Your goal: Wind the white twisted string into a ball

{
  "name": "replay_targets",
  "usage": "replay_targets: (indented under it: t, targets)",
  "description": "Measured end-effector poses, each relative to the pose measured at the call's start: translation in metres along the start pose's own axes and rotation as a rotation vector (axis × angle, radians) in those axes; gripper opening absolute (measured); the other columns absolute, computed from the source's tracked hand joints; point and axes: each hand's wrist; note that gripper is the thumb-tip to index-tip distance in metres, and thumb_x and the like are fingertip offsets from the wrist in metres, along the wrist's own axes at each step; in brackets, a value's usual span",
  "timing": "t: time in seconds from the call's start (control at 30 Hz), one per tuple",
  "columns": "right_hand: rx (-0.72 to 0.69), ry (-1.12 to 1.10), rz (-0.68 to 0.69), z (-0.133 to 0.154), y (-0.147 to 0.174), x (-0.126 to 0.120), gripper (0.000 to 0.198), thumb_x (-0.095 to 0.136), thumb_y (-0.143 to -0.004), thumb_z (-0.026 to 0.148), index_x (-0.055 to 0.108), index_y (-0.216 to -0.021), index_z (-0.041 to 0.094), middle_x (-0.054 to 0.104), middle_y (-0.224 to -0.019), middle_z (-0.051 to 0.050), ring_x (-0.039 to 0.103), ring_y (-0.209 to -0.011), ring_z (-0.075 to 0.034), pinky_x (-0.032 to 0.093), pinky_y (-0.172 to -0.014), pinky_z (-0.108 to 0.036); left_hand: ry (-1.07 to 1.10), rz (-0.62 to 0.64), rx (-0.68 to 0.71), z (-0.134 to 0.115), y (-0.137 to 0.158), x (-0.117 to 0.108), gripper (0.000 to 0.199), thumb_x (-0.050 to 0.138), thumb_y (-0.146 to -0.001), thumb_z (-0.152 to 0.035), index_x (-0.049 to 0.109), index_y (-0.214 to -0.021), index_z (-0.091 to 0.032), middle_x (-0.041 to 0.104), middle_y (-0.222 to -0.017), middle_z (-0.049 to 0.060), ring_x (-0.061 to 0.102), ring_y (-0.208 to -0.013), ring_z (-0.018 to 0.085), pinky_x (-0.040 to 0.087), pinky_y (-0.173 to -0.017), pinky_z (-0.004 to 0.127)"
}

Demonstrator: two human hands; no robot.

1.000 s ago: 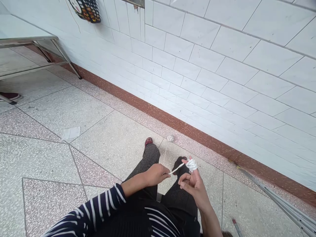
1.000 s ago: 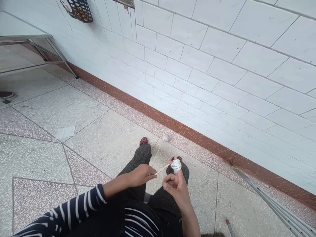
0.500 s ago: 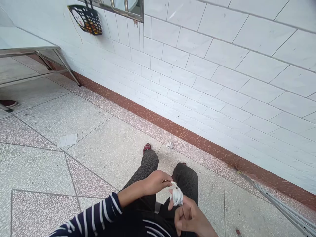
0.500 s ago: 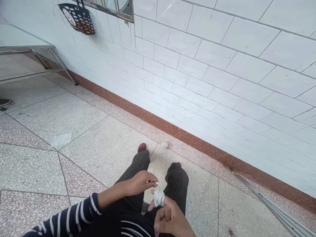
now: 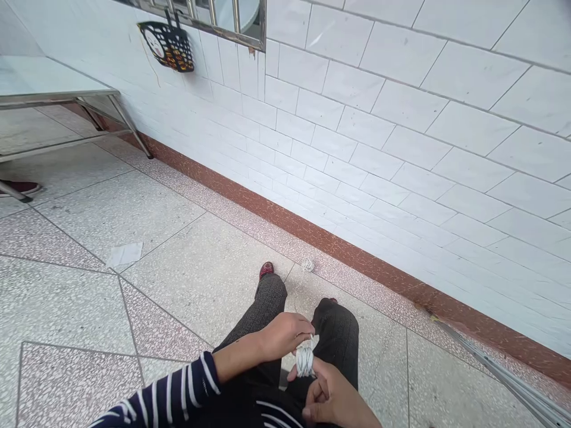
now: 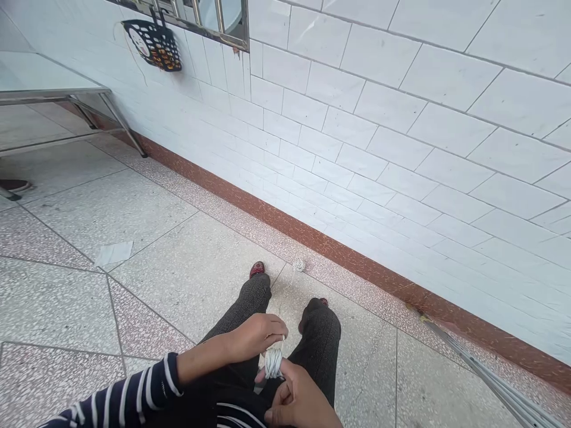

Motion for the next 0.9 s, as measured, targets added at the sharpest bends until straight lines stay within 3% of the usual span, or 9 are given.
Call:
replay_targets:
  t: [0.13, 0.27, 0.37, 0.43, 0.53, 0.6, 0.7, 0.8, 0.9]
  targets:
    - [-0.194, -0.216, -0.084, 0.019, 0.014, -0.005, 0.082, 0.083, -0.067, 0.037, 0.043, -0.138, 0.026, 0.064, -0.086, -0.002, 0.056, -0.056, -0.011, 0.031, -0.049, -0.022, 0.159, 0.035, -0.206, 0.010, -0.001, 0.009, 0.023, 0.051, -0.091, -0.023, 0.065, -0.075, -0.014, 0.062, -0.067, -0.001, 0.054, -0.063, 0.011, 0.037, -0.058, 0.019]
    - [-0.318, -0.300, -0.289, 0.032, 0.022, -0.018, 0.085, 0.075, -0.075, 0.041, 0.031, -0.146, 0.023, 0.064, -0.080, -0.002, 0.055, -0.062, -0.016, 0.041, -0.062, -0.030, 0.012, 0.140, -0.180, 0.013, 0.010, 0.026, 0.021, 0.055, -0.087, -0.020, 0.062, -0.068, -0.015, 0.062, -0.064, -0.002, 0.053, -0.061, 0.010, 0.034, -0.058, 0.018]
    - [-0.146, 0.023, -0.532, 0.023, 0.014, -0.025, 0.071, 0.067, -0.078, 0.028, 0.038, -0.143, 0.022, 0.059, -0.066, 0.002, 0.056, -0.066, -0.019, 0.042, -0.068, -0.034, -0.123, 0.197, -0.089, 0.005, 0.017, 0.028, 0.022, 0.057, -0.086, -0.020, 0.059, -0.065, -0.016, 0.061, -0.062, -0.001, 0.052, -0.059, 0.011, 0.031, -0.055, 0.020]
    - [0.035, 0.315, -0.614, 0.009, 0.006, -0.025, 0.068, 0.064, -0.072, 0.015, 0.045, -0.137, 0.022, 0.054, -0.060, 0.005, 0.055, -0.061, -0.020, 0.040, -0.065, -0.033, -0.216, 0.174, -0.030, -0.003, 0.018, 0.021, 0.022, 0.056, -0.087, -0.022, 0.059, -0.066, -0.016, 0.062, -0.064, 0.000, 0.054, -0.061, 0.012, 0.031, -0.056, 0.021]
    - [0.158, 0.430, -0.444, -0.009, 0.000, -0.014, 0.067, 0.062, -0.060, 0.005, 0.056, -0.124, 0.022, 0.053, -0.059, 0.006, 0.052, -0.055, -0.016, 0.037, -0.056, -0.029, -0.296, 0.050, 0.023, -0.006, 0.012, 0.004, 0.024, 0.049, -0.093, -0.024, 0.063, -0.075, -0.017, 0.066, -0.075, 0.003, 0.060, -0.073, 0.016, 0.037, -0.064, 0.023]
    - [0.174, 0.307, -0.255, -0.010, 0.002, -0.003, 0.070, 0.066, -0.056, 0.005, 0.056, -0.123, 0.022, 0.054, -0.059, 0.008, 0.049, -0.051, -0.013, 0.034, -0.051, -0.025, -0.296, -0.016, 0.023, -0.002, 0.006, -0.003, 0.025, 0.045, -0.096, -0.025, 0.066, -0.084, -0.017, 0.069, -0.084, 0.004, 0.062, -0.082, 0.017, 0.039, -0.070, 0.023]
    - [0.123, 0.046, -0.071, 0.004, 0.013, 0.007, 0.085, 0.076, -0.057, 0.016, 0.044, -0.135, 0.022, 0.057, -0.058, 0.008, 0.047, -0.050, -0.011, 0.032, -0.049, -0.021, -0.209, -0.002, -0.043, 0.009, -0.001, 0.000, 0.022, 0.049, -0.094, -0.023, 0.068, -0.085, -0.017, 0.070, -0.083, 0.003, 0.062, -0.080, 0.016, 0.039, -0.069, 0.022]
    - [-0.051, -0.144, -0.058, 0.021, 0.023, 0.002, 0.097, 0.081, -0.061, 0.031, 0.031, -0.143, 0.020, 0.064, -0.066, 0.004, 0.053, -0.055, -0.012, 0.035, -0.052, -0.022, -0.092, 0.057, -0.157, 0.017, 0.001, 0.015, 0.024, 0.050, -0.091, -0.020, 0.066, -0.073, -0.016, 0.065, -0.068, 0.000, 0.058, -0.065, 0.012, 0.036, -0.059, 0.019]
    - [-0.148, -0.159, -0.201, 0.023, 0.022, -0.014, 0.103, 0.077, -0.067, 0.031, 0.014, -0.148, 0.021, 0.064, -0.069, 0.003, 0.056, -0.056, -0.014, 0.040, -0.056, -0.026, 0.001, 0.118, -0.178, 0.013, 0.010, 0.025, 0.023, 0.052, -0.089, -0.018, 0.063, -0.069, -0.015, 0.063, -0.064, -0.002, 0.056, -0.060, 0.010, 0.034, -0.056, 0.018]
Point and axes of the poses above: each hand's wrist, its own y-axis away from the middle knuckle, its own x-axis out of the palm, z = x × y
